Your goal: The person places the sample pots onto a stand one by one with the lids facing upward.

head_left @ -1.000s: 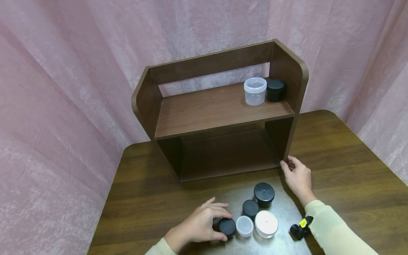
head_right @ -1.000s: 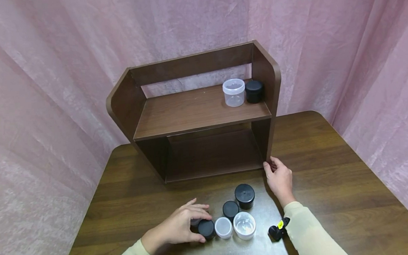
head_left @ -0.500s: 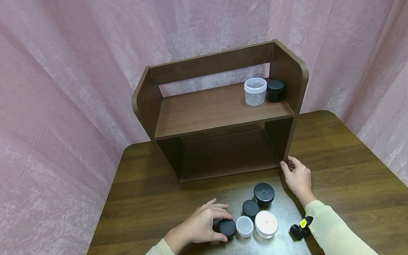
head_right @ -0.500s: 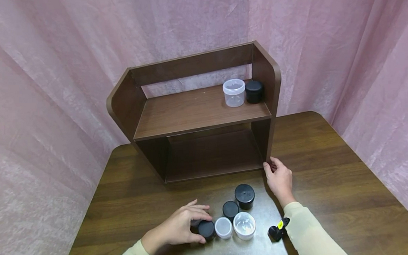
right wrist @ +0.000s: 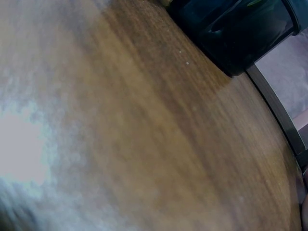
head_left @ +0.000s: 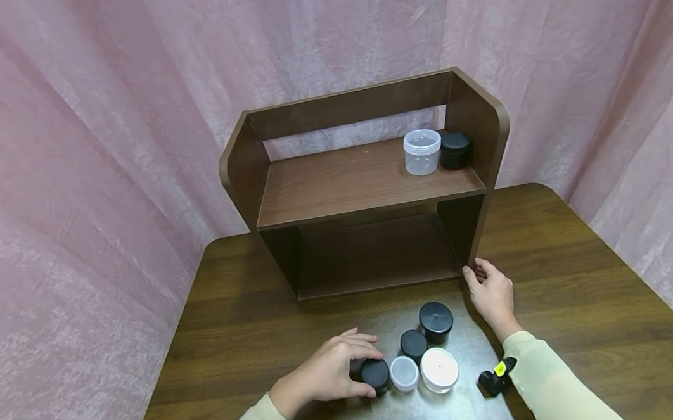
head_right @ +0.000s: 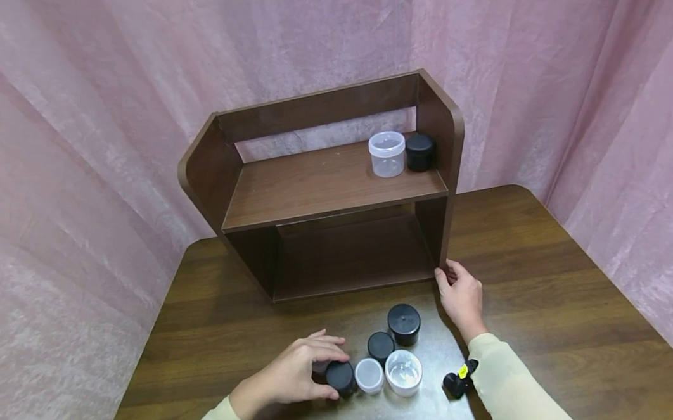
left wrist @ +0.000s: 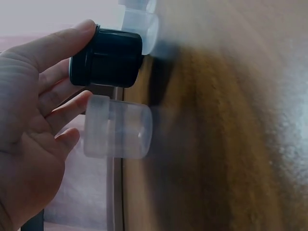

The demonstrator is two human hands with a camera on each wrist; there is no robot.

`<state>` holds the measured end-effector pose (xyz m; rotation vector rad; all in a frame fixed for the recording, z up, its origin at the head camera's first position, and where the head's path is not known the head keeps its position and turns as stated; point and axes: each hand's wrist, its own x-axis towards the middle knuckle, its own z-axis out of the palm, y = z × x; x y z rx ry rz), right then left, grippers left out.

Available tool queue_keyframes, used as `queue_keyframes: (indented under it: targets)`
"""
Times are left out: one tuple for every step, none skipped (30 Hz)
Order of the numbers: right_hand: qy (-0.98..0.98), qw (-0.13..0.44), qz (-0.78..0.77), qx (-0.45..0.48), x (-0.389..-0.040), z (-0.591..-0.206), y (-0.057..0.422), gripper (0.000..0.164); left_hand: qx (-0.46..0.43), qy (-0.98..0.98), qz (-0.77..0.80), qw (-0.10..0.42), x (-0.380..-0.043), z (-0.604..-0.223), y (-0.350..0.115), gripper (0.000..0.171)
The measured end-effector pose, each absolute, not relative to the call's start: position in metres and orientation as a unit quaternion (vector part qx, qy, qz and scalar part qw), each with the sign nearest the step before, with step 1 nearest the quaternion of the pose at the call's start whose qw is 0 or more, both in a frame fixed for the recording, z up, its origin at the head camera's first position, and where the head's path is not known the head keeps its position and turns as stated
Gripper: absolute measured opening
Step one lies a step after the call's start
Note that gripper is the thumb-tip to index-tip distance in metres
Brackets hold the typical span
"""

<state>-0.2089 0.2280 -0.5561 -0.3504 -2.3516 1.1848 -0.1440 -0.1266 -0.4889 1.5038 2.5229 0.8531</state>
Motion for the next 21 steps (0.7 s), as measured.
queue_keyframes:
  targets:
    - [-0.86,0.241,0.431,-0.129,-0.209,-0.556,0.228,0.039,0.492,0.823,0.282,0.04,-0.144,-0.488,-0.127,0.049]
    - [-0.861,0.242,0.429,-0.129,-0.209,-0.556,0.228,0.039,0.493,0.821,0.285,0.038,-0.144,-0.487,-0.127,0.049]
    - [-0.862,0.241,0.427,-0.13,-0.209,-0.556,0.228,0.039,0.494,0.819,0.289,0.035,-0.144,-0.486,-0.127,0.049]
    - [-0.862,0.241,0.426,-0.13,-0.21,-0.557,0.228,0.039,0.493,0.819,0.292,0.033,-0.144,-0.485,-0.127,0.049]
    - [-0.862,0.241,0.426,-0.13,-0.21,-0.557,0.229,0.039,0.493,0.818,0.295,0.03,-0.144,-0.484,-0.128,0.049]
    - [-0.862,0.24,0.426,-0.13,-0.21,-0.557,0.229,0.039,0.492,0.817,0.298,0.027,-0.144,-0.483,-0.128,0.05]
    - [-0.862,0.239,0.427,-0.13,-0.21,-0.557,0.229,0.039,0.492,0.817,0.3,0.023,-0.145,-0.482,-0.128,0.05]
    - [-0.862,0.239,0.428,-0.13,-0.209,-0.557,0.228,0.039,0.492,0.817,0.301,0.02,-0.145,-0.481,-0.129,0.05]
    - [-0.862,0.239,0.428,-0.13,-0.209,-0.557,0.228,0.039,0.492,0.816,0.304,0.017,-0.145,-0.48,-0.129,0.05]
    - [-0.862,0.239,0.429,-0.13,-0.209,-0.557,0.228,0.039,0.492,0.815,0.306,0.014,-0.145,-0.479,-0.13,0.049]
    - [-0.862,0.238,0.428,-0.13,-0.209,-0.557,0.228,0.039,0.492,0.814,0.308,0.011,-0.145,-0.478,-0.13,0.049]
    - [-0.862,0.239,0.427,-0.131,-0.209,-0.557,0.228,0.039,0.493,0.813,0.311,0.008,-0.146,-0.477,-0.131,0.049]
    - [-0.862,0.239,0.426,-0.132,-0.209,-0.557,0.228,0.039,0.492,0.812,0.313,0.005,-0.146,-0.476,-0.131,0.049]
    - [-0.863,0.239,0.426,-0.132,-0.209,-0.556,0.228,0.039,0.492,0.811,0.317,0.002,-0.146,-0.475,-0.131,0.048]
    - [-0.863,0.24,0.424,-0.131,-0.209,-0.556,0.228,0.039,0.491,0.81,0.32,-0.002,-0.146,-0.474,-0.132,0.048]
    - [-0.864,0.24,0.424,-0.131,-0.209,-0.556,0.228,0.039,0.49,0.809,0.325,-0.004,-0.146,-0.473,-0.132,0.048]
    - [-0.864,0.24,0.424,-0.131,-0.209,-0.556,0.228,0.039,0.488,0.809,0.329,-0.008,-0.146,-0.472,-0.133,0.049]
    - [-0.864,0.24,0.424,-0.131,-0.209,-0.556,0.228,0.039,0.487,0.807,0.333,-0.011,-0.146,-0.471,-0.133,0.049]
    - [-0.864,0.24,0.424,-0.13,-0.209,-0.556,0.228,0.039,0.485,0.806,0.339,-0.014,-0.147,-0.47,-0.134,0.05]
    - [-0.864,0.24,0.424,-0.13,-0.209,-0.556,0.228,0.039,0.485,0.804,0.343,-0.019,-0.147,-0.468,-0.134,0.05]
    - [-0.864,0.239,0.424,-0.13,-0.209,-0.556,0.228,0.039,0.485,0.803,0.346,-0.024,-0.147,-0.467,-0.134,0.05]
